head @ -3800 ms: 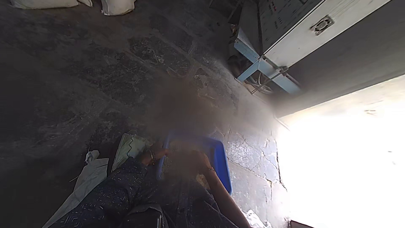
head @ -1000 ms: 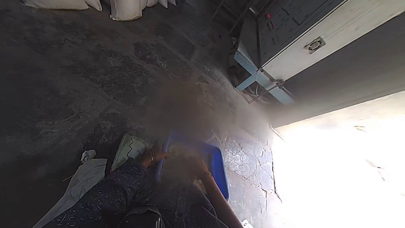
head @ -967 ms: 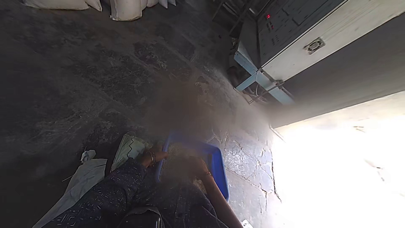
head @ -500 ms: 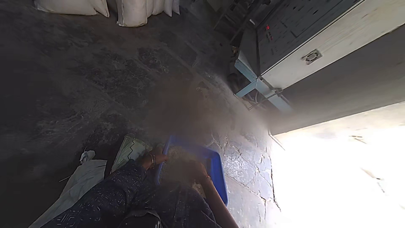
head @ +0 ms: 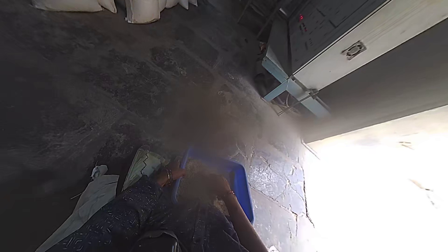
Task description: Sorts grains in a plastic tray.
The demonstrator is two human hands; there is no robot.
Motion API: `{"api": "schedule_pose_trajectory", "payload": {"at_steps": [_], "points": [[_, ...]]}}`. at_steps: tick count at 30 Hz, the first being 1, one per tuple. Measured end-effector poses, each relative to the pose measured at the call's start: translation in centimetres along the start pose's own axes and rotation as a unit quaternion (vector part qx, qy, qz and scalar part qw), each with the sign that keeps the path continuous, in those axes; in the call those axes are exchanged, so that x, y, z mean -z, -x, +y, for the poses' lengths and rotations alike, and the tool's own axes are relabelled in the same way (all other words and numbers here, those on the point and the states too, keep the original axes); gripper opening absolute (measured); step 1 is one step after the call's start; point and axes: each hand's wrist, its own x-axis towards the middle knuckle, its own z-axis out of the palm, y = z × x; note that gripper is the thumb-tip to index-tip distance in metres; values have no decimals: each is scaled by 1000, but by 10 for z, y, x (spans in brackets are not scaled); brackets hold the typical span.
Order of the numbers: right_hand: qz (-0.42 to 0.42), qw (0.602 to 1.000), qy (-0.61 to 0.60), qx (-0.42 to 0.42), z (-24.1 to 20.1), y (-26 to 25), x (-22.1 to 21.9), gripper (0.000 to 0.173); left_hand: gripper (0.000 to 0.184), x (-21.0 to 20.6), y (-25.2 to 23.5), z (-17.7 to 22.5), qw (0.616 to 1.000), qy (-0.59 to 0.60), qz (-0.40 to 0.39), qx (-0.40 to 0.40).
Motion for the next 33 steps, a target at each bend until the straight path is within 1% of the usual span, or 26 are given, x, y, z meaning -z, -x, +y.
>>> {"api": "schedule_pose_trajectory", "payload": {"at_steps": [2,5,11,17,27,33], "points": [[1,1000,-1,0,0,1,1,48,50,0,-1,0,1000,-10,-3,1],[-6,1000,9,3,0,1,3,45,47,0,0,1,1000,-24,-6,0],[-7,1000,11,3,0,1,2,45,48,0,0,1,1000,-9,-8,3],[-7,1000,15,7,1,1,3,46,52,0,1,1,1000,-15,-7,-2],[-3,1000,11,-12,-4,3,2,46,46,1,2,-2,1000,1,-6,-16],[-14,1000,13,4,-8,5,1,39,47,1,3,-3,999,4,5,-32]]}}
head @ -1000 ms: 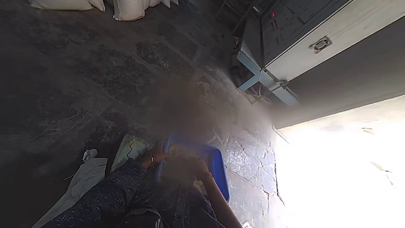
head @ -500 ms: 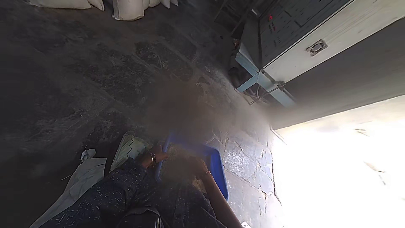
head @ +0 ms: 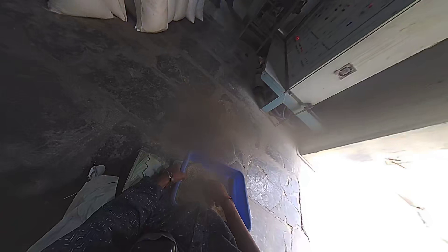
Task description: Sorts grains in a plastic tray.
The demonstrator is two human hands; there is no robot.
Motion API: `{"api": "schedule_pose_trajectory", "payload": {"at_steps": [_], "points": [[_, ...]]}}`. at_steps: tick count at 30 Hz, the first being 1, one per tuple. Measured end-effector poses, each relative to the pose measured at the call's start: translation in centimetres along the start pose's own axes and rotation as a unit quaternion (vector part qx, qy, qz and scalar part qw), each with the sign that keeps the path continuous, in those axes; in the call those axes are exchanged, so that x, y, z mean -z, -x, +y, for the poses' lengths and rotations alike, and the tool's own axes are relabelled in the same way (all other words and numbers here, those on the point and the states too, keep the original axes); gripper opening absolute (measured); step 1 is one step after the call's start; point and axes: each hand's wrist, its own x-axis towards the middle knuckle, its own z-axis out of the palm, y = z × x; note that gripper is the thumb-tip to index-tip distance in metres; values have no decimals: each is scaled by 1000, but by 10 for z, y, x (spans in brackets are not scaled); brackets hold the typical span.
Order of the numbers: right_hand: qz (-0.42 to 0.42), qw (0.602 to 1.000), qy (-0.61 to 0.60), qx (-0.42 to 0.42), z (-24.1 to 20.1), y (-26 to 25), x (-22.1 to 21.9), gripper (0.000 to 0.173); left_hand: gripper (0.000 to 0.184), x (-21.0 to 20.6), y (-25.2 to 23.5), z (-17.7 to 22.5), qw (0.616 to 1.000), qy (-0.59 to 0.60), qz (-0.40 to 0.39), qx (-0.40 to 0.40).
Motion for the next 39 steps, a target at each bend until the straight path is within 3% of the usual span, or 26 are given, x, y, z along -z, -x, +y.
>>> {"api": "schedule_pose_trajectory", "payload": {"at_steps": [15,39], "points": [[124,989,-77,20,1,7,3,44,49,-1,-1,3,1000,12,-3,3],[95,993,-60,25,3,5,8,45,46,-4,-14,-5,1000,-4,-1,17]]}}
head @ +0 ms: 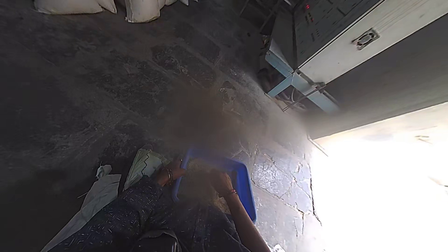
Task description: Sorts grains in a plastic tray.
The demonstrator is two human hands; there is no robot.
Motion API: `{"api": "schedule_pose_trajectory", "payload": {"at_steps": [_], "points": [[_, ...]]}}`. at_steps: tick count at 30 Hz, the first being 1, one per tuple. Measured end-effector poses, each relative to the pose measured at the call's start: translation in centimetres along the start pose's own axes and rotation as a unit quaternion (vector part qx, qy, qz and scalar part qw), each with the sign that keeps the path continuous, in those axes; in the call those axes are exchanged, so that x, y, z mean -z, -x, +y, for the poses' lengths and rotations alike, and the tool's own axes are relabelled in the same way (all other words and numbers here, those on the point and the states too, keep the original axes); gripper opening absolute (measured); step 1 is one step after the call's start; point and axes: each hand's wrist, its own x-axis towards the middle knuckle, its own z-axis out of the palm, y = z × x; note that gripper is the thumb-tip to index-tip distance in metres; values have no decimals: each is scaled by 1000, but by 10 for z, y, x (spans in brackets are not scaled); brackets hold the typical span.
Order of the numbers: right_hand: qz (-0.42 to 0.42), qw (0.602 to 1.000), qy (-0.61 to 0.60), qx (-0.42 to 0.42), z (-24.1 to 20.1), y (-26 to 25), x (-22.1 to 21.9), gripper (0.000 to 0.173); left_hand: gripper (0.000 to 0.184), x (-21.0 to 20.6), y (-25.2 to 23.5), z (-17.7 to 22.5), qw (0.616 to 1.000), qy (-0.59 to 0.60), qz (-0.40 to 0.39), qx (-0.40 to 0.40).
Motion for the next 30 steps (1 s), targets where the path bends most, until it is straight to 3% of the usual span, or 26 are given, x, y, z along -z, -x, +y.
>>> {"api": "schedule_pose_trajectory", "payload": {"at_steps": [30], "points": [[-81,996,38,-10,1,-6,3,42,51,1,3,4,1000,-10,-8,18]]}}
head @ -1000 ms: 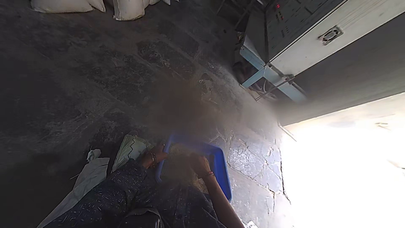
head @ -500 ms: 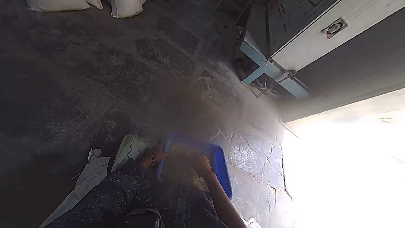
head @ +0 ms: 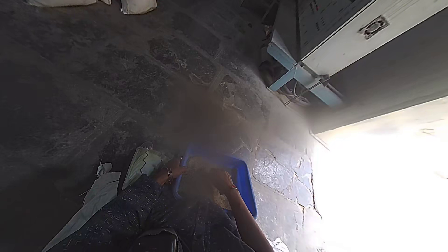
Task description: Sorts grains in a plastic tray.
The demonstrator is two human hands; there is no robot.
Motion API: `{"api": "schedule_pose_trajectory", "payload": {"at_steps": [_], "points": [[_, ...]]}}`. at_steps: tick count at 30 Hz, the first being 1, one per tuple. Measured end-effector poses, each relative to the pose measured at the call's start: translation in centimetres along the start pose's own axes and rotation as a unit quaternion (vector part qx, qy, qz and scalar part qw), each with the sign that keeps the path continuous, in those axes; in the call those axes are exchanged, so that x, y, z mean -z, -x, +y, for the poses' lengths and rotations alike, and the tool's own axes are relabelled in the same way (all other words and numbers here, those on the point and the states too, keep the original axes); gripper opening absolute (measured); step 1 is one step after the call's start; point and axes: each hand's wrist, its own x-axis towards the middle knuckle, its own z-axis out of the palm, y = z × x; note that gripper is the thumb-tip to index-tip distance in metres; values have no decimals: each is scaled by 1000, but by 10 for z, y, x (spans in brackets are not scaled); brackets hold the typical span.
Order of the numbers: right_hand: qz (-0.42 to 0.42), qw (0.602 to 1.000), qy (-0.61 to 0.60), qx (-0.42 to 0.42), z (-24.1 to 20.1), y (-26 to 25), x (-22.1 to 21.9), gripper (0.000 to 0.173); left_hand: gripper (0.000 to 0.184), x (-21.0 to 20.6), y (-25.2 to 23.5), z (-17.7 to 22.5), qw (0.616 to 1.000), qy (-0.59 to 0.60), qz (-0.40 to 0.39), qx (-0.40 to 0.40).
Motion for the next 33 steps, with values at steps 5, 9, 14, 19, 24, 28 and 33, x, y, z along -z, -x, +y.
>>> {"api": "schedule_pose_trajectory", "payload": {"at_steps": [5,9,14,19,24,28,33], "points": [[-6,1000,2,-2,0,-1,0,41,50,0,2,1,1000,6,-1,5],[-7,1000,4,-5,1,-2,-1,41,50,0,1,1,1000,2,-1,6],[-11,1000,11,-5,0,-2,0,41,51,2,5,4,1000,-5,-4,2],[-16,1000,12,-9,-1,-2,1,41,52,2,5,4,1000,0,-3,8],[-25,1000,16,-6,1,-3,0,38,52,1,1,0,1000,-6,0,-3],[-28,999,25,-7,2,-6,-1,40,53,1,1,1,1000,-4,0,-2],[-36,999,31,-6,1,-6,0,41,53,2,4,1,1000,-5,2,-4]]}}
